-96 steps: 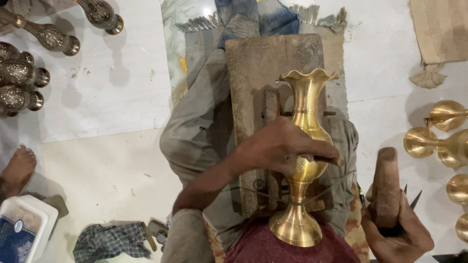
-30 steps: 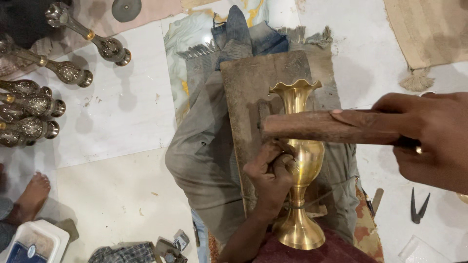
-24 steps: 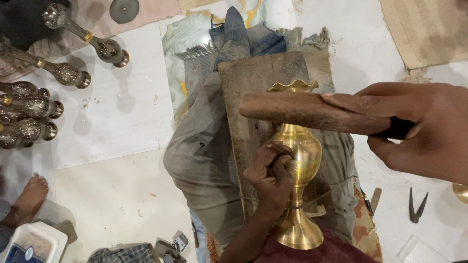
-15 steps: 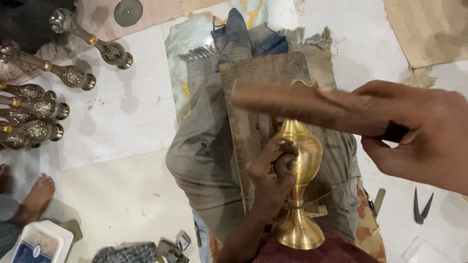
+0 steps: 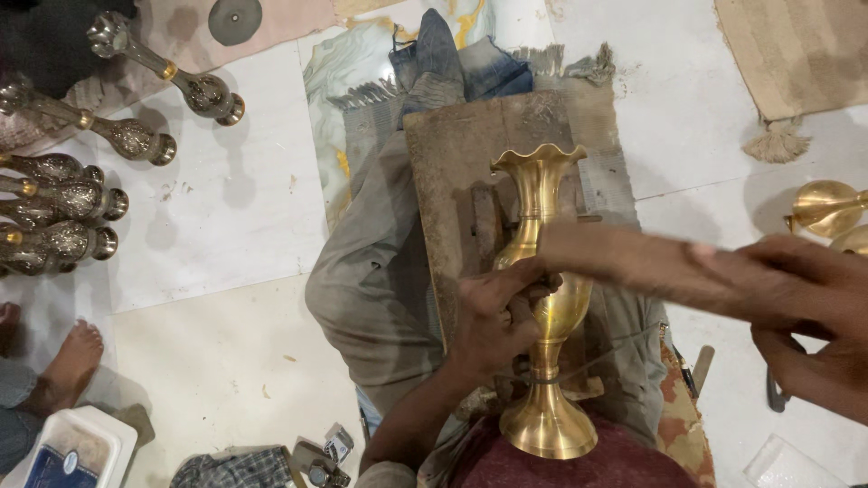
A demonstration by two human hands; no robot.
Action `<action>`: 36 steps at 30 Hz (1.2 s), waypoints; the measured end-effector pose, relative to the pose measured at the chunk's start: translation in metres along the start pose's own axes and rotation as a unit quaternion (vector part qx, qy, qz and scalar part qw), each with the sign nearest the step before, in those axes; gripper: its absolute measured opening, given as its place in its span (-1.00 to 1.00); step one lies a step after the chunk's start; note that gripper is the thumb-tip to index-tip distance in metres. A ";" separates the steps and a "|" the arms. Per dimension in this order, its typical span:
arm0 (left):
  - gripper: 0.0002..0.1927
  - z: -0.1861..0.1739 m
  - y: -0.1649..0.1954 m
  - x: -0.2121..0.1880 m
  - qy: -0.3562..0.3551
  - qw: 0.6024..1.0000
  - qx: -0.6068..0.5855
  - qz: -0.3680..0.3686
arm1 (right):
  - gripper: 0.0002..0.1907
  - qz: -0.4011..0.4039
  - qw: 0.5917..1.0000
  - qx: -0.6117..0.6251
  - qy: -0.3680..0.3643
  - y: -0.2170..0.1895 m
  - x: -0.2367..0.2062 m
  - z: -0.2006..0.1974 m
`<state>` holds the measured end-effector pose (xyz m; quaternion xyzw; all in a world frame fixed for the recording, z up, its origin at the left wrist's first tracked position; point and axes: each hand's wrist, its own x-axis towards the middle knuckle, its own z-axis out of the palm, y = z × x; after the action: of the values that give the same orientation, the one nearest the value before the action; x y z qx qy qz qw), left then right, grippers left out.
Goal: The person sits on the floor holding a brass vase against a wooden board and repeatedly strikes a punch held against the vase with a wooden mallet, rotating the vase to work different spots on its surface, shaping or decorating the metal.
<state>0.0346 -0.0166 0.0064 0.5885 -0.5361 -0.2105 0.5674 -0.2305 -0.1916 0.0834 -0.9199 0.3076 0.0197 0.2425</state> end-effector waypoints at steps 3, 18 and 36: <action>-0.49 -0.003 -0.007 0.006 -0.072 0.996 0.042 0.014 | -0.18 0.015 0.999 0.028 0.011 -0.002 -0.008 0.003; -0.56 -0.012 -0.024 0.078 -0.424 0.871 0.072 0.238 | -0.59 0.235 0.885 0.211 0.343 -0.024 -0.120 0.176; -0.72 0.030 0.013 -0.016 0.198 0.979 -0.017 -0.048 | -0.22 0.168 0.900 0.268 0.300 -0.039 -0.047 0.164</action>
<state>-0.0018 -0.0136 0.0044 0.6340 -0.3806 -0.1252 0.6615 -0.2274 -0.0634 -0.0357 -0.7171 0.5093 -0.2999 0.3695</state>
